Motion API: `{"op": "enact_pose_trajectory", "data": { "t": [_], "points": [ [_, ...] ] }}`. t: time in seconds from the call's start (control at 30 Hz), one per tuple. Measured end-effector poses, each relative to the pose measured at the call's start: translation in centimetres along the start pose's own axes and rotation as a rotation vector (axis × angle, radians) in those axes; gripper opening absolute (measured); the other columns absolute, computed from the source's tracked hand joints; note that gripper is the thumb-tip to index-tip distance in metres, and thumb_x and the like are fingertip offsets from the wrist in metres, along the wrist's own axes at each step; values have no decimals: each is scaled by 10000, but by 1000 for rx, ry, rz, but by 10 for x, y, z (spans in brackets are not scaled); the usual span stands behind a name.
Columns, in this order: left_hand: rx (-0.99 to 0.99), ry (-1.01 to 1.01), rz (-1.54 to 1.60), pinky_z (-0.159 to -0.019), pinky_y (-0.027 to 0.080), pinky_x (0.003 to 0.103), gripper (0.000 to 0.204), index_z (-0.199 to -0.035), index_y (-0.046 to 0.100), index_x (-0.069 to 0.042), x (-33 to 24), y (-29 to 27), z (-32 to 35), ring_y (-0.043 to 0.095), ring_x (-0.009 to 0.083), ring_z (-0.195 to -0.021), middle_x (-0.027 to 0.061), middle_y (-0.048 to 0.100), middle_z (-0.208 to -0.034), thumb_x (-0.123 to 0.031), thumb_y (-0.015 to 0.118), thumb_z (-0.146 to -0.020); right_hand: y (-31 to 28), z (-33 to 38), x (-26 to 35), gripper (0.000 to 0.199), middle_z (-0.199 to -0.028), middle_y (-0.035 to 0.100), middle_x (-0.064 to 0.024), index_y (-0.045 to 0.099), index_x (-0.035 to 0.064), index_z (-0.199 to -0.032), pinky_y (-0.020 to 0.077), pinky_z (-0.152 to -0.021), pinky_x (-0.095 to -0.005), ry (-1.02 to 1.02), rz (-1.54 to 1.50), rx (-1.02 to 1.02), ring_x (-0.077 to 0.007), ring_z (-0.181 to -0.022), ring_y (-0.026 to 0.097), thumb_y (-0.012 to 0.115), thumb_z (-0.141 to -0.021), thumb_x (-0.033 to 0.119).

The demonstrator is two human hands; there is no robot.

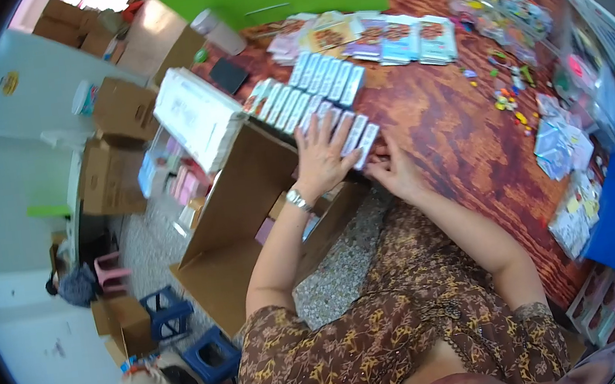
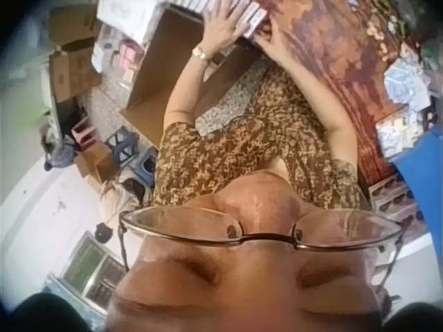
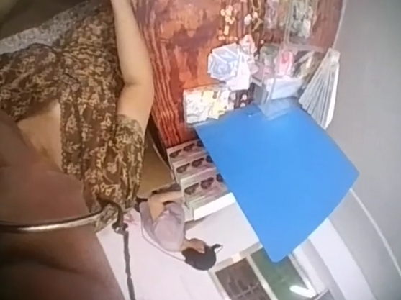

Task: Apply labels to small containers and organize them into boxes at a workstation.

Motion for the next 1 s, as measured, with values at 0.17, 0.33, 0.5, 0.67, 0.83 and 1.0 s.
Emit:
{"op": "enact_pose_trajectory", "data": {
  "t": [0.17, 0.33, 0.5, 0.67, 0.83, 1.0],
  "points": [
    [-214, 42, 43, -1067, 313, 626, 524, -1389, 560, -69, -7, -52, -8, 474, 431, -1308, 224, 542, -1379, -216, 671, -899, 18, 5, -5, 799, -1343, 523, -196, 223, 43, -1540, 568, -824, -328, 49, 77, 3, -193, -944, 673, 693, -893, 36],
    [-626, 530, 368, -792, 519, 368, 383, -1152, 696, -33, -93, -214, -105, 662, 335, -910, 180, 680, -1010, 132, 624, -814, -28, 22, 10, 825, -1358, 514, -209, 179, 52, -1589, 543, -818, -298, 3, 298, -73, -162, -900, 654, 680, -938, 128],
    [-661, 586, 461, -740, 523, 316, 364, -1126, 699, 8, -77, -239, -130, 666, 265, -881, 176, 690, -1018, 155, 631, -800, -39, 51, 15, 724, -1304, 564, -193, 273, 29, -1557, 531, -832, -308, 40, 320, -120, -167, -915, 658, 657, -951, 133],
    [-531, 719, 320, -843, 527, 315, 348, -1143, 672, 72, -81, -279, -131, 653, 256, -1032, 216, 679, -1138, 180, 614, -817, -58, 63, 4, 647, -1254, 614, -151, 342, 19, -1524, 533, -832, -290, 4, 324, -141, -167, -940, 663, 644, -956, 94],
    [-448, 895, 482, -737, 562, 356, 271, -1059, 670, 89, -126, -267, -117, 685, 275, -890, 262, 679, -1135, 133, 615, -797, -81, 85, 24, 415, -1146, 665, -115, 534, 17, -1389, 548, -810, -292, -56, 168, -160, -159, -937, 667, 587, -978, 41],
    [-215, 765, 801, -870, 552, 500, 297, -1205, 643, -15, -185, -267, -83, 659, 333, -978, 233, 658, -1192, -39, 587, -914, -90, 135, 234, 423, -1072, 676, -115, 516, 20, -1357, 560, -791, -312, -622, -458, -22, -208, -906, 670, 632, -989, 194]
  ]
}}
Point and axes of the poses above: each hand's wrist, its own z-axis away from the middle knuckle, its own y-axis out of the palm, x = y × z, the point moved 1 cm from there along -z, towards the middle knuckle
